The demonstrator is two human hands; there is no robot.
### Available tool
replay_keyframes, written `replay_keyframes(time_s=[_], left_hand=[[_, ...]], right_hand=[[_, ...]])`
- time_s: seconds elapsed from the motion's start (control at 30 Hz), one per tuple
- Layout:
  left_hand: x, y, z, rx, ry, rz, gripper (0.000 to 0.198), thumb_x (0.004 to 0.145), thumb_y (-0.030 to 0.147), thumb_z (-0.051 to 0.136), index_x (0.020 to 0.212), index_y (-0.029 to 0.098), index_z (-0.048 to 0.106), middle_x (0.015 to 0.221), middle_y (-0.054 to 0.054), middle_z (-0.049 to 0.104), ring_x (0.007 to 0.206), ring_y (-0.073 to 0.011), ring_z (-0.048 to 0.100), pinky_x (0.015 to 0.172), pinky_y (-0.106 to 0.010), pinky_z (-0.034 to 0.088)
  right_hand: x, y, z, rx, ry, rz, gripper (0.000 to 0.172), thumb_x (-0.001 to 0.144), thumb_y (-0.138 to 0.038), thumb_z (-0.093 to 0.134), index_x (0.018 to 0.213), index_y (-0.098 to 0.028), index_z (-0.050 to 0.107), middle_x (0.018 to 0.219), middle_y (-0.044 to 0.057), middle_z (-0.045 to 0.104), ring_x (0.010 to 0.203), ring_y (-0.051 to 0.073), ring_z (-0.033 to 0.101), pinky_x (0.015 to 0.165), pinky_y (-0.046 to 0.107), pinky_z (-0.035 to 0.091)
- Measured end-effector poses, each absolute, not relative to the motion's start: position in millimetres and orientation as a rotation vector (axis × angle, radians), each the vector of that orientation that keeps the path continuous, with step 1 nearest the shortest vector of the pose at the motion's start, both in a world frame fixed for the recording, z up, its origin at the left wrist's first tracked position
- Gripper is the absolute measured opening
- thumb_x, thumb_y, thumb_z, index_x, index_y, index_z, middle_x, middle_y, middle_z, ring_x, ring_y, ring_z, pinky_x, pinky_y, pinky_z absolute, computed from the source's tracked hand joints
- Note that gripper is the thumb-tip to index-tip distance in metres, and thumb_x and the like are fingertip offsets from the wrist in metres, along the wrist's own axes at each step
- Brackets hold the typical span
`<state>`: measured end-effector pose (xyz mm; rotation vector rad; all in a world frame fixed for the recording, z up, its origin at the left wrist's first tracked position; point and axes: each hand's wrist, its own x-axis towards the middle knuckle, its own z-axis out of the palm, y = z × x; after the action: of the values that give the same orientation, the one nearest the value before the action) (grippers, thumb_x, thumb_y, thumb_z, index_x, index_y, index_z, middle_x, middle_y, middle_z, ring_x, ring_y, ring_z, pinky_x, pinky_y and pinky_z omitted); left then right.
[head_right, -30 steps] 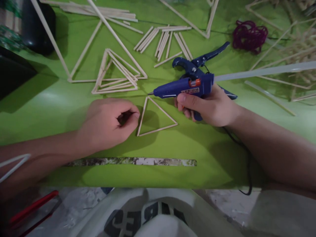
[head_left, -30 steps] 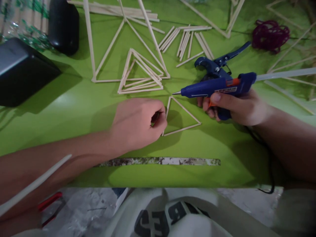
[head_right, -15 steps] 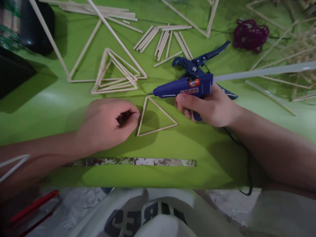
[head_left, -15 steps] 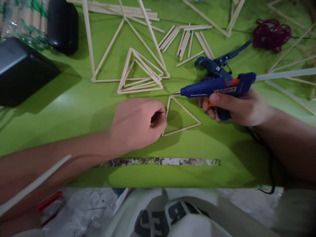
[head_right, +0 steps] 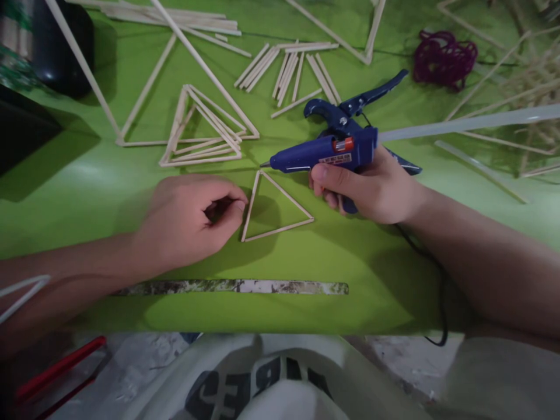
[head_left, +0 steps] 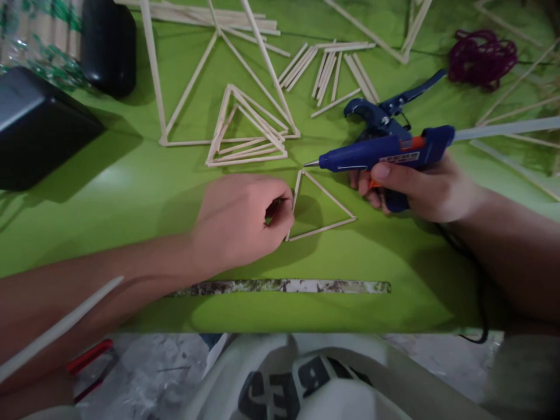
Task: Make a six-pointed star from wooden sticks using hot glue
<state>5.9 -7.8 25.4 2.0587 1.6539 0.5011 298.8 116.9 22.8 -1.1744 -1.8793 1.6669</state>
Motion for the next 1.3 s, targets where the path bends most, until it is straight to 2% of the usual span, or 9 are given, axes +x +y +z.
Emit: replay_keyframes(time_s=[0.4,0.9,1.07,1.2,1.3], left_hand=[[6.2,-8.3,23.9,2.061,1.672,0.504,0.026,0.105,0.026,0.063,0.1,0.027,0.089,0.096,-0.002,0.091,0.077,-0.0197,0.079,0.069,-0.034,0.056],[7.4,-9.2,25.1,2.069,1.697,0.512,0.027,0.103,0.025,0.065,0.107,0.028,0.092,0.087,0.0,0.087,0.072,-0.0207,0.076,0.07,-0.036,0.058],[7.8,-9.1,27.6,2.068,1.71,0.5,0.027,0.104,0.025,0.065,0.108,0.03,0.092,0.085,0.0,0.086,0.07,-0.0219,0.073,0.071,-0.04,0.061],[7.3,-8.4,27.6,2.052,1.697,0.499,0.027,0.105,0.027,0.066,0.108,0.028,0.093,0.085,-0.001,0.086,0.07,-0.0207,0.073,0.069,-0.037,0.06],[6.5,-8.5,25.1,2.054,1.676,0.538,0.028,0.104,0.026,0.065,0.106,0.026,0.093,0.084,-0.001,0.086,0.069,-0.0195,0.073,0.068,-0.035,0.058]], right_hand=[[300.5,117.7,24.5,-1.135,-1.891,1.659,0.064,0.087,-0.082,0.099,0.079,-0.02,0.084,0.077,0.005,0.077,0.051,0.014,0.068,0.038,0.024,0.053],[296.0,116.4,26.3,-1.192,-1.846,1.669,0.071,0.079,-0.087,0.102,0.083,-0.018,0.085,0.076,0.007,0.076,0.051,0.015,0.068,0.037,0.025,0.053],[299.6,117.4,23.0,-1.117,-1.783,1.699,0.064,0.086,-0.082,0.1,0.091,-0.018,0.088,0.087,0.007,0.082,0.053,0.015,0.07,0.036,0.026,0.053],[298.7,116.4,21.0,-1.056,-1.74,1.71,0.057,0.091,-0.074,0.099,0.092,-0.018,0.09,0.089,0.006,0.082,0.053,0.014,0.07,0.037,0.027,0.053],[296.1,115.1,20.3,-1.05,-1.667,1.718,0.058,0.091,-0.074,0.1,0.092,-0.017,0.09,0.09,0.007,0.082,0.053,0.015,0.069,0.035,0.028,0.049]])
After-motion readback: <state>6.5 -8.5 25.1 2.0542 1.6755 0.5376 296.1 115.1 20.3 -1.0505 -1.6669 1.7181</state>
